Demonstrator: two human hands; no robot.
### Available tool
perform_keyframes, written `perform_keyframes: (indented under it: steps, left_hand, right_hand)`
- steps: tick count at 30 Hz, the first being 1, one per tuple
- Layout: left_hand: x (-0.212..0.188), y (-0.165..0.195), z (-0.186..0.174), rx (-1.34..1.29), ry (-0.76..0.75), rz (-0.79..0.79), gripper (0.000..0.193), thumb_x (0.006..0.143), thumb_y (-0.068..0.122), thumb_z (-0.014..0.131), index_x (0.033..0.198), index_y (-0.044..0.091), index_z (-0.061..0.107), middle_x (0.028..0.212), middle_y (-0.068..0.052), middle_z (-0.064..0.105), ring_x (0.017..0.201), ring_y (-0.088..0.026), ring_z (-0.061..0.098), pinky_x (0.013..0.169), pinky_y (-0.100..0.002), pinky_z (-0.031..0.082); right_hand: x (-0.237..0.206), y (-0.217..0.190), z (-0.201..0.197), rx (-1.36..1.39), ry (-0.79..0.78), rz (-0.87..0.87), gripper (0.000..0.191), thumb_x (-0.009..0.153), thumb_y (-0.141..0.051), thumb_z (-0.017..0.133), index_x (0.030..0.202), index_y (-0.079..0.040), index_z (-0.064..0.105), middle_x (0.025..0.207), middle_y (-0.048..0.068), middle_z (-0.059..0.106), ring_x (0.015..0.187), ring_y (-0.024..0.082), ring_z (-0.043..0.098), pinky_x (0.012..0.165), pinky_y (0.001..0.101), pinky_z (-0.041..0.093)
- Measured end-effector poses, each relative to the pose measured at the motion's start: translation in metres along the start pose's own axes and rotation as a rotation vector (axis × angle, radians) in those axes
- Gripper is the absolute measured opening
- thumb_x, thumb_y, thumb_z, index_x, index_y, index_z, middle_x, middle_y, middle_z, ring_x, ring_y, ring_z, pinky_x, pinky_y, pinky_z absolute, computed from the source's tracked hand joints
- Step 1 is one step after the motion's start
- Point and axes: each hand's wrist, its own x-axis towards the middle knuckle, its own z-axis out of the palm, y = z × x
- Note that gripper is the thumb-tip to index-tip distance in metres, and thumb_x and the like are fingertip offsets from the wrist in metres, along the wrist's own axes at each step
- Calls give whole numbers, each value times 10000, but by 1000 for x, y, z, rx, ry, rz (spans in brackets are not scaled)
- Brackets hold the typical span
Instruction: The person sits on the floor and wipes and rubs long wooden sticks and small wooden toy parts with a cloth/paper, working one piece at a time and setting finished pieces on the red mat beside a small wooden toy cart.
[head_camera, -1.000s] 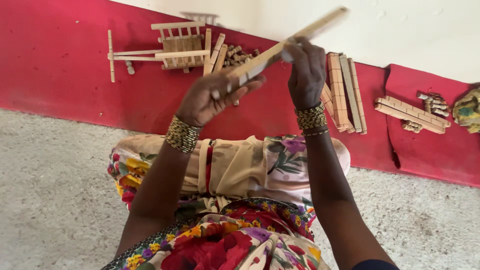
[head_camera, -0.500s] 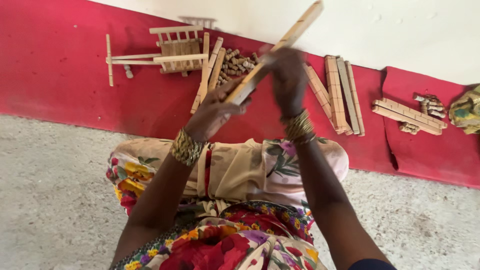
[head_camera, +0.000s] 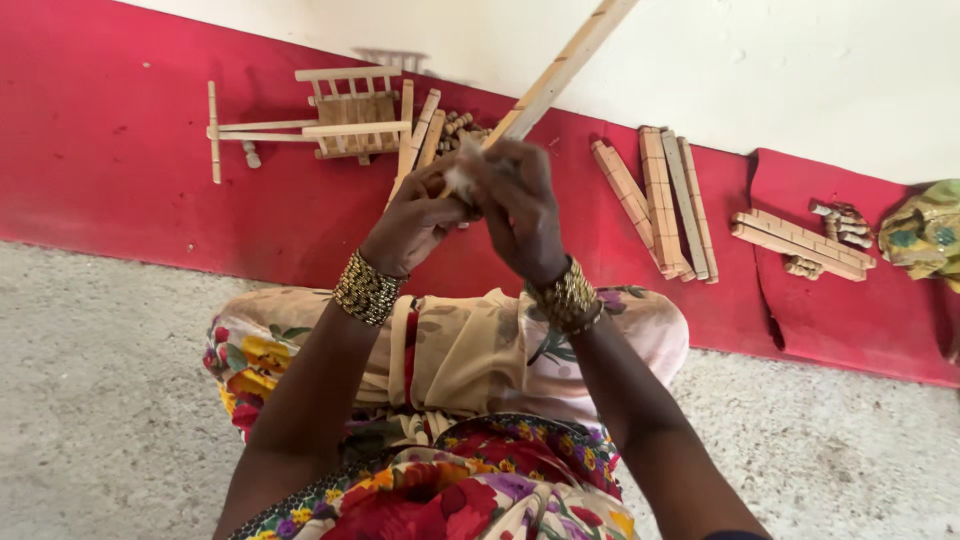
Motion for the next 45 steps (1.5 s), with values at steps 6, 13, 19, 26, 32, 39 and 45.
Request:
perform_keyframes:
  steps: [6,13,19,26,32,39,45]
  left_hand:
    - [-4,11,13,-122,-103,50,584,988,176,607,1505,19,386,1443,-180,570,1336,-209,608,1161,-356,502]
    - [18,9,23,-454,-260,249,667,1190,437,441,1507,-148,475,1352,-333,639,1093,-317,681,805,-320,606]
    - [26,1,9,-86,268,68,793,1011,631,404,1423,-32,545,976,-82,663,803,-116,626,574,-188,536]
    - [15,3,27,743,296,357,574,968,257,716,1421,-44,531,1150,-130,753,964,-166,746,801,-286,626]
    - [5,-2,31,1061,435,624,614,887,90,774,1448,23,536,1164,-157,745,1010,-202,756,822,-295,617]
    - [5,-10,26,1029,398,603,548,915,39,751,1426,40,554,1023,-128,764,840,-192,763,671,-298,631]
    - [-3,-2,30,1025,332,562,448,926,-36,705,1354,-10,580,1076,-143,758,925,-196,784,689,-268,667]
  right_hand:
    - [50,49,-30,-134,209,453,100,946,-39,704,1012,-114,704,955,90,735,868,264,673,721,382,542]
    - [39,-11,-6,-221,55,-55,126,870,-3,689,923,-115,708,1015,69,712,1028,267,685,885,403,541]
    - [10,-35,29,-65,141,36,126,962,4,643,910,-91,708,1004,80,729,985,239,664,826,374,536]
    - [67,68,-1,-306,291,15,149,955,16,634,988,-95,729,1036,52,744,974,236,722,831,382,604]
    - [47,42,-7,-368,93,-27,148,898,-17,732,1024,-95,728,1057,47,714,1014,236,690,767,365,619]
    - [-6,-9,16,-18,99,45,90,931,-19,718,1013,-42,748,1087,105,711,986,203,658,789,340,584]
    - [44,88,-26,-495,247,-10,234,1025,74,559,1110,-65,727,1168,82,680,1103,261,670,844,305,623]
